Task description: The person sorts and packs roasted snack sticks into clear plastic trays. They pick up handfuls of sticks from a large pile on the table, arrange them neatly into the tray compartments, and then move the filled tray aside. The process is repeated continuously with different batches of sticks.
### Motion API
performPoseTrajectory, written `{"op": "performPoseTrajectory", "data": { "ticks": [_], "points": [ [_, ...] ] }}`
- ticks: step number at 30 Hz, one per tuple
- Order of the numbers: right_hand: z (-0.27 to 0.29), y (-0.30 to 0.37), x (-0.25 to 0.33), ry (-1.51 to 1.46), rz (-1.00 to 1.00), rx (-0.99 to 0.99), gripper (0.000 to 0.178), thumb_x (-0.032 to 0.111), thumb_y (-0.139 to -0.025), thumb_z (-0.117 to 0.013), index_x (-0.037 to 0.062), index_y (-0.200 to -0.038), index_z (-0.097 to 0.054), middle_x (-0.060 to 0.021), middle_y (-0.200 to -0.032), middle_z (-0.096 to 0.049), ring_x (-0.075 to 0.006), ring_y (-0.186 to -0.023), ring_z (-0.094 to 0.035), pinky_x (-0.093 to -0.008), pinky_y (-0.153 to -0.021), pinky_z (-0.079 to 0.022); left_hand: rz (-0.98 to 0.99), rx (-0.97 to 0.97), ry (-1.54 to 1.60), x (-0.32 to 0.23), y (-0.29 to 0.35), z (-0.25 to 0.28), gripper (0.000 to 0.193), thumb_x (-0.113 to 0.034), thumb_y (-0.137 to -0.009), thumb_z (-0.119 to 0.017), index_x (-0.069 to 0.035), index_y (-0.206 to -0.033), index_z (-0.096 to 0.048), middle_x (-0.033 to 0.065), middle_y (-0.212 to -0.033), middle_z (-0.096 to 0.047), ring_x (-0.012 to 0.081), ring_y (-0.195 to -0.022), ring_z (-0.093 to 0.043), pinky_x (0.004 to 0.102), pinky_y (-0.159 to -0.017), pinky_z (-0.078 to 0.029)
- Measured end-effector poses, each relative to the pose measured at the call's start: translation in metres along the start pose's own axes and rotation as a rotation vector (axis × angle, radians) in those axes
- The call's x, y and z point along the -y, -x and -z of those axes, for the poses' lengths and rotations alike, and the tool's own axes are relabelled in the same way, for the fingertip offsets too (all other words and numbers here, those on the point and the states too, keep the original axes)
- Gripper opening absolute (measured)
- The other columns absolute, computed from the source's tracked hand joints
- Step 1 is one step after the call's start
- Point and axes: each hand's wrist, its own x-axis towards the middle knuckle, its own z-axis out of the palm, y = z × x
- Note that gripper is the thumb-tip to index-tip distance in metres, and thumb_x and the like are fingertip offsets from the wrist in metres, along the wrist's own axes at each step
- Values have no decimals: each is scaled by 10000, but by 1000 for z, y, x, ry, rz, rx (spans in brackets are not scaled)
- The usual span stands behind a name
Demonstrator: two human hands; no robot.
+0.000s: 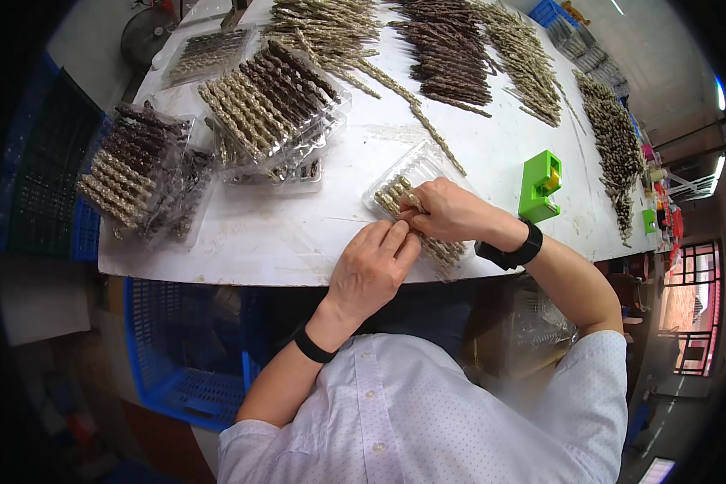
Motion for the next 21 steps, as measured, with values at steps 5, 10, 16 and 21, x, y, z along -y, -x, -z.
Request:
{"op": "performPoseTrajectory", "data": {
  "ticks": [5, 10, 16, 21],
  "points": [
    [5, -6, 1, 160, -96, 46, 197, 189, -833, -681, 3, -892, -702, -220, -760, -683, -385, -723, -676, -453, -668, -527, -19, 20, -43, 1, -1, 0, 218, -67, -792, -647, -5, -998, -681, 117, -1110, -603, 279, -1060, -598, 402, -903, -523],
    [17, -3, 2, 159, -80, 26, 217, 216, -836, -712, 4, -864, -674, -163, -693, -652, -330, -658, -654, -414, -633, -513, 9, 12, -62, 0, -3, -1, 236, -72, -788, -660, -36, -1017, -703, 116, -1117, -603, 295, -1105, -588, 416, -935, -517],
    [25, 2, -1, 118, -23, 81, 184, 221, -807, -704, 49, -872, -703, -180, -749, -685, -371, -761, -682, -458, -707, -539, 15, 2, -89, 2, -2, -5, 242, -72, -791, -654, -53, -1026, -714, 142, -1107, -612, 318, -1100, -603, 429, -944, -522],
    [20, 9, 6, 207, -41, 13, 155, 166, -798, -677, 39, -881, -708, -186, -780, -699, -372, -766, -689, -463, -708, -546, 11, 11, -95, 1, -4, -3, 258, -68, -788, -659, -49, -1039, -716, 141, -1090, -615, 315, -1090, -607, 430, -932, -525]
  ]
}}
